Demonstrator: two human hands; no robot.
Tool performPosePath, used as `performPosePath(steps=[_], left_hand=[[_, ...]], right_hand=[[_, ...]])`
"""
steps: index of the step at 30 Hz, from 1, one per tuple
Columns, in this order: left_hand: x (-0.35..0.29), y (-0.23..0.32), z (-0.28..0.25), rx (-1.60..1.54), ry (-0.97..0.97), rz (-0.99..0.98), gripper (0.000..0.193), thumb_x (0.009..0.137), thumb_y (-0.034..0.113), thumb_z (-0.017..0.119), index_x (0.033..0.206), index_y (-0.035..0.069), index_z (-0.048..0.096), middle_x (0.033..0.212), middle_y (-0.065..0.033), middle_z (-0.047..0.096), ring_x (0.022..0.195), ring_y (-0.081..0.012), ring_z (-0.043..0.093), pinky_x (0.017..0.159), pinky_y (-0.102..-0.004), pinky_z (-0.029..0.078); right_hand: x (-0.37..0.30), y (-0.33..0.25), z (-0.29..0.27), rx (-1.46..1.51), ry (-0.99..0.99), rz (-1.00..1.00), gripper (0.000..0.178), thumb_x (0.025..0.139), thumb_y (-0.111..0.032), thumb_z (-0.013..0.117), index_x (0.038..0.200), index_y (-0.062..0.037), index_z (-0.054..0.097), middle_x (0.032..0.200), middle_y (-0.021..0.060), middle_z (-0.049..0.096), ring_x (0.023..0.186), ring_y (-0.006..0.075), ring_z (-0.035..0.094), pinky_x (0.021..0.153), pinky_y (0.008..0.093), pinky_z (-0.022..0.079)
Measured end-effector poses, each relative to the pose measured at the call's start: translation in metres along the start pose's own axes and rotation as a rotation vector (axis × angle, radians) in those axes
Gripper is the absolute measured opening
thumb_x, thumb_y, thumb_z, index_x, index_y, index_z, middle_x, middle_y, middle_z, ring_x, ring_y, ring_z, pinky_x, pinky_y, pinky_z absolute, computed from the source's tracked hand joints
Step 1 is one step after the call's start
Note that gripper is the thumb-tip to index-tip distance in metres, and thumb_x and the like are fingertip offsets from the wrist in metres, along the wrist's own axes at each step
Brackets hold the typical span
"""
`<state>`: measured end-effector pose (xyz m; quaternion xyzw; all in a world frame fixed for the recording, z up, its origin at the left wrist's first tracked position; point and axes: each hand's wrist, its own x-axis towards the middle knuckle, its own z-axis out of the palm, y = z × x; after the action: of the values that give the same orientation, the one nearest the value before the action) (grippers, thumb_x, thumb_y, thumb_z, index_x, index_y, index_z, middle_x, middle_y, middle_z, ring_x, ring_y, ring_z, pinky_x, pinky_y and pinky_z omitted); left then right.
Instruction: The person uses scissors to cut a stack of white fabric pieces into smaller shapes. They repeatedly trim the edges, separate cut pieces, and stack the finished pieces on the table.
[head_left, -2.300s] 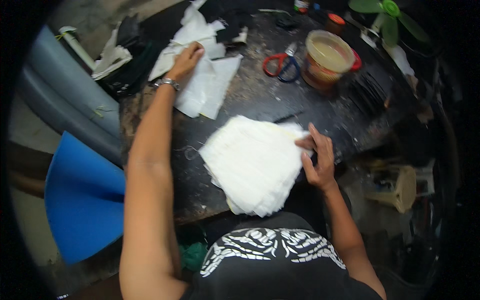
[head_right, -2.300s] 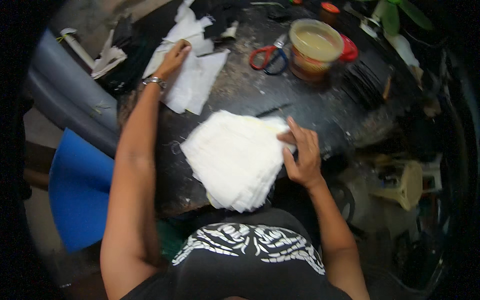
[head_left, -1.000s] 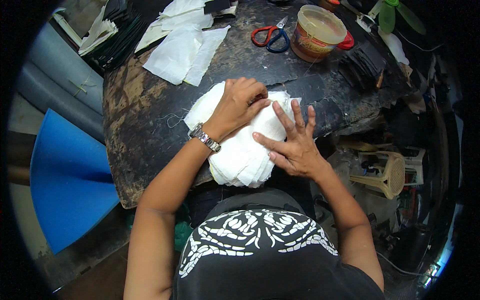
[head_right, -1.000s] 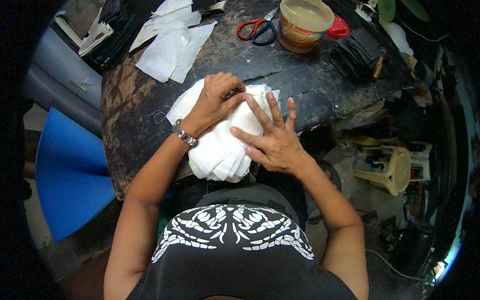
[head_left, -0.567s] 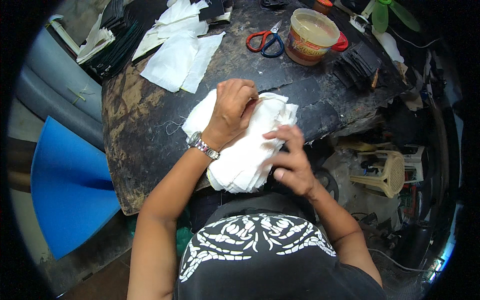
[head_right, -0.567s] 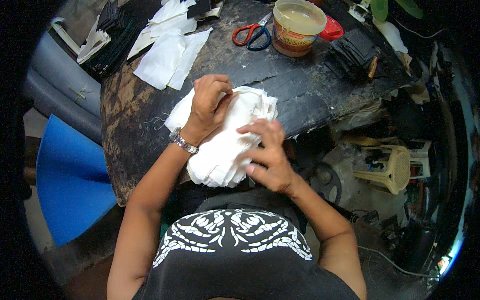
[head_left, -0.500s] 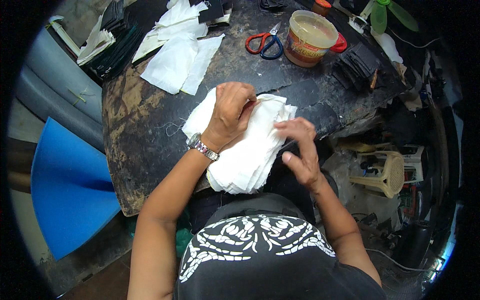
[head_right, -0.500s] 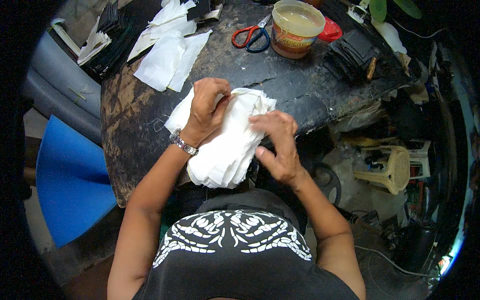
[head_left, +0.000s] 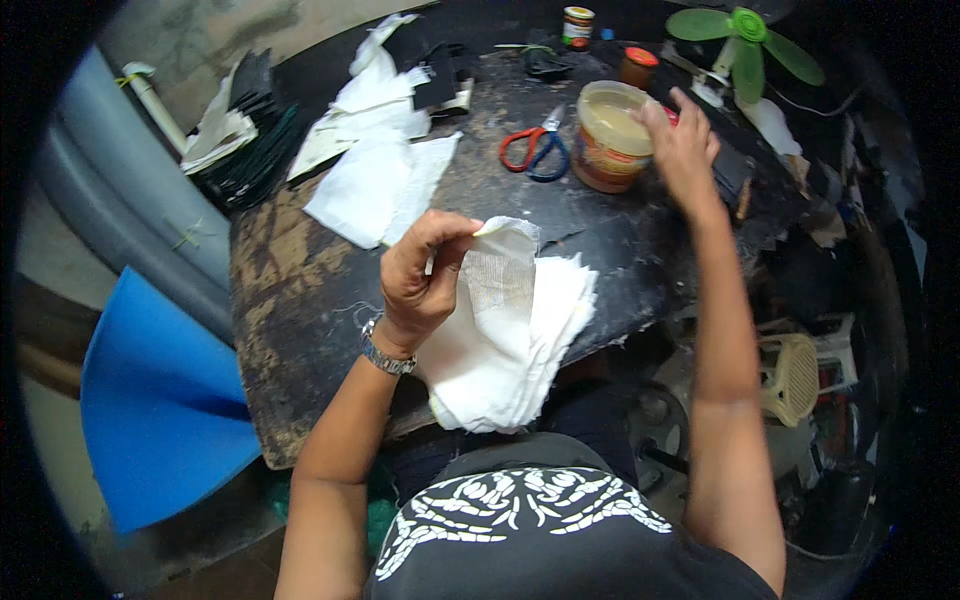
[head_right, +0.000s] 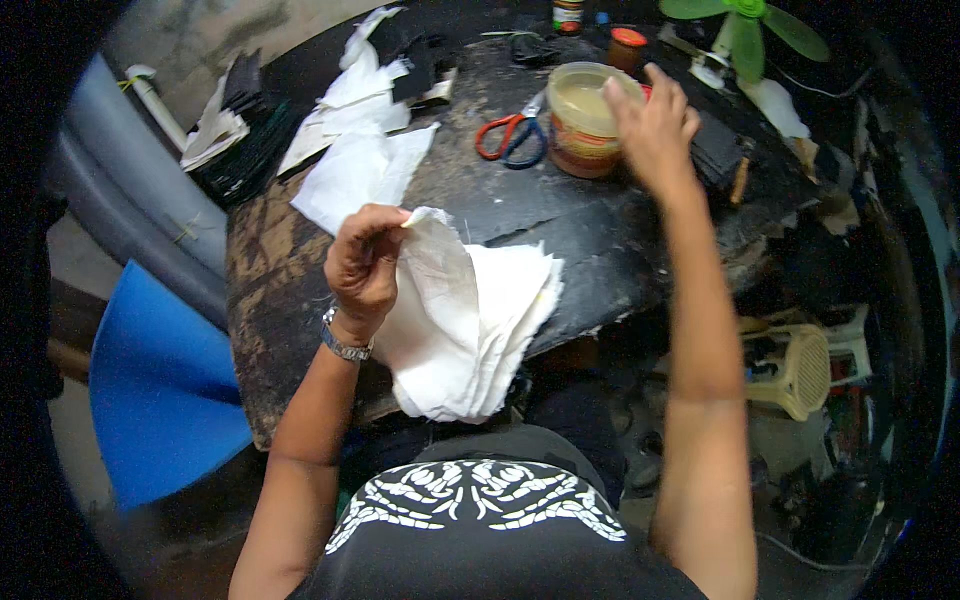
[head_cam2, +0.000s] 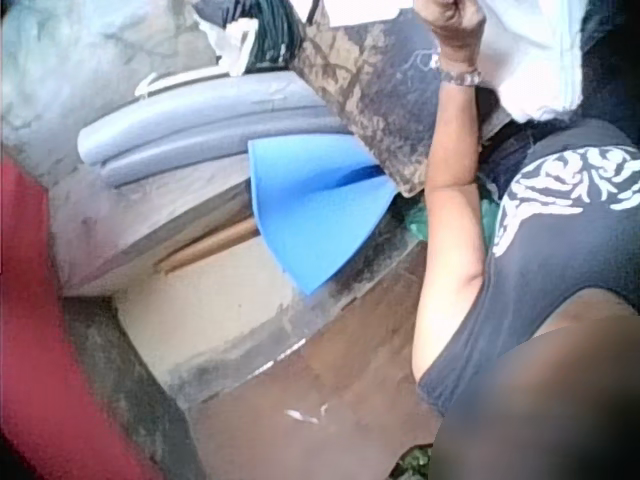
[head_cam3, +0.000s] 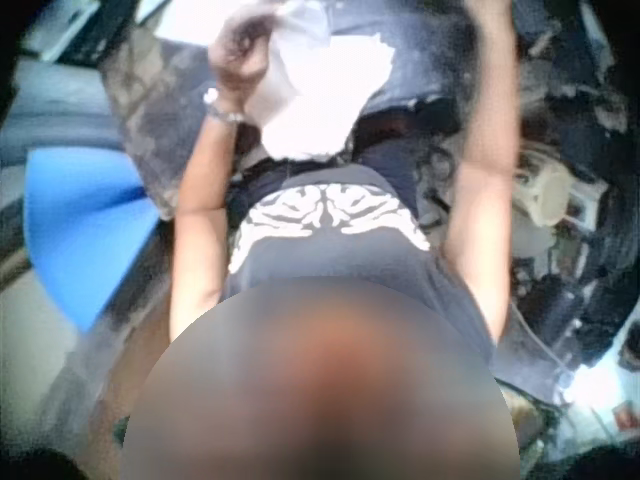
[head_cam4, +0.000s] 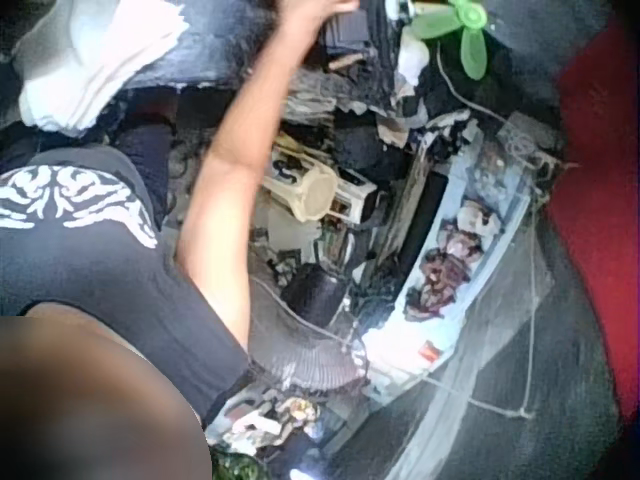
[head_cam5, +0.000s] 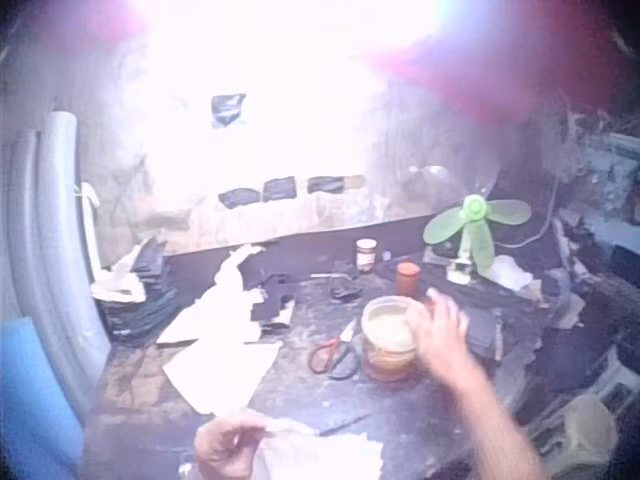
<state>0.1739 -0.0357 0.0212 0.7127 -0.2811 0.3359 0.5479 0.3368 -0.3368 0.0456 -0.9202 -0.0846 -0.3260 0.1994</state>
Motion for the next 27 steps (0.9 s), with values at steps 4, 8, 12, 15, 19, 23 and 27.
performPosePath(steps=[4, 8, 12, 15, 19, 23, 27], left_hand=[[0.026, 0.029, -0.047, -0.049, 0.176, 0.025, 0.021, 0.089, -0.010, 0.058, 0.107, 0.001, 0.059, 0.102, -0.0047, 0.061, 0.083, -0.0080, 0.057, 0.074, -0.0205, 0.048], [0.068, 0.036, -0.114, 0.143, 0.074, -0.200, 0.012, 0.094, 0.003, 0.056, 0.105, 0.001, 0.060, 0.094, -0.0010, 0.060, 0.080, -0.0070, 0.056, 0.073, -0.0196, 0.044], [0.107, -0.025, -0.146, 0.057, -0.069, -0.304, 0.013, 0.095, 0.012, 0.058, 0.104, 0.002, 0.061, 0.095, 0.0015, 0.059, 0.086, -0.0051, 0.051, 0.079, -0.0184, 0.040], [0.125, -0.094, -0.163, 0.212, -0.223, -0.377, 0.017, 0.095, 0.014, 0.058, 0.107, 0.002, 0.060, 0.096, 0.0011, 0.060, 0.089, -0.0071, 0.053, 0.082, -0.0209, 0.041], [0.113, -0.167, -0.158, 0.586, -0.340, -0.512, 0.025, 0.094, 0.014, 0.058, 0.118, 0.007, 0.059, 0.113, -0.0071, 0.064, 0.106, -0.0193, 0.060, 0.096, -0.0315, 0.043], [0.078, -0.151, -0.096, 0.767, -0.480, -0.092, 0.039, 0.092, 0.014, 0.060, 0.130, 0.008, 0.055, 0.130, -0.0134, 0.057, 0.124, -0.0281, 0.051, 0.107, -0.0361, 0.038], [0.019, -0.069, -0.012, 0.169, -0.678, -0.069, 0.019, 0.088, 0.004, 0.062, 0.107, 0.003, 0.064, 0.115, -0.0117, 0.061, 0.112, -0.0259, 0.057, 0.096, -0.0357, 0.046]], right_hand=[[0.060, 0.007, 0.013, -0.194, -0.460, 0.108, 0.083, 0.090, -0.072, 0.024, 0.120, -0.0057, 0.063, 0.151, 0.0151, 0.035, 0.145, 0.0311, 0.020, 0.111, 0.0611, 0.009], [0.065, -0.002, -0.019, 0.084, -0.240, 0.059, 0.071, 0.095, -0.062, 0.031, 0.098, -0.0055, 0.073, 0.133, 0.0172, 0.051, 0.129, 0.0329, 0.042, 0.109, 0.0541, 0.021], [0.005, -0.018, -0.048, -0.196, -0.129, -0.048, 0.054, 0.099, -0.046, 0.040, 0.103, -0.0012, 0.070, 0.125, 0.0213, 0.053, 0.123, 0.0345, 0.045, 0.105, 0.0491, 0.028], [-0.046, -0.033, -0.068, -0.170, -0.239, -0.094, 0.038, 0.095, -0.038, 0.055, 0.097, -0.0031, 0.069, 0.119, 0.0196, 0.052, 0.118, 0.0339, 0.047, 0.104, 0.0468, 0.031], [-0.102, -0.060, -0.082, 0.062, -0.252, -0.140, 0.024, 0.089, -0.024, 0.062, 0.107, -0.0096, 0.067, 0.121, 0.0164, 0.052, 0.119, 0.0329, 0.047, 0.103, 0.0450, 0.033], [-0.150, -0.074, -0.086, 0.508, -0.321, -0.148, 0.036, 0.079, -0.008, 0.061, 0.115, -0.0107, 0.068, 0.131, 0.0171, 0.049, 0.128, 0.0347, 0.041, 0.109, 0.0449, 0.028], [-0.196, -0.087, -0.072, 0.461, -0.405, -0.273, 0.043, 0.076, -0.006, 0.060, 0.117, -0.0158, 0.069, 0.143, 0.0186, 0.040, 0.135, 0.0376, 0.030, 0.113, 0.0487, 0.018]])
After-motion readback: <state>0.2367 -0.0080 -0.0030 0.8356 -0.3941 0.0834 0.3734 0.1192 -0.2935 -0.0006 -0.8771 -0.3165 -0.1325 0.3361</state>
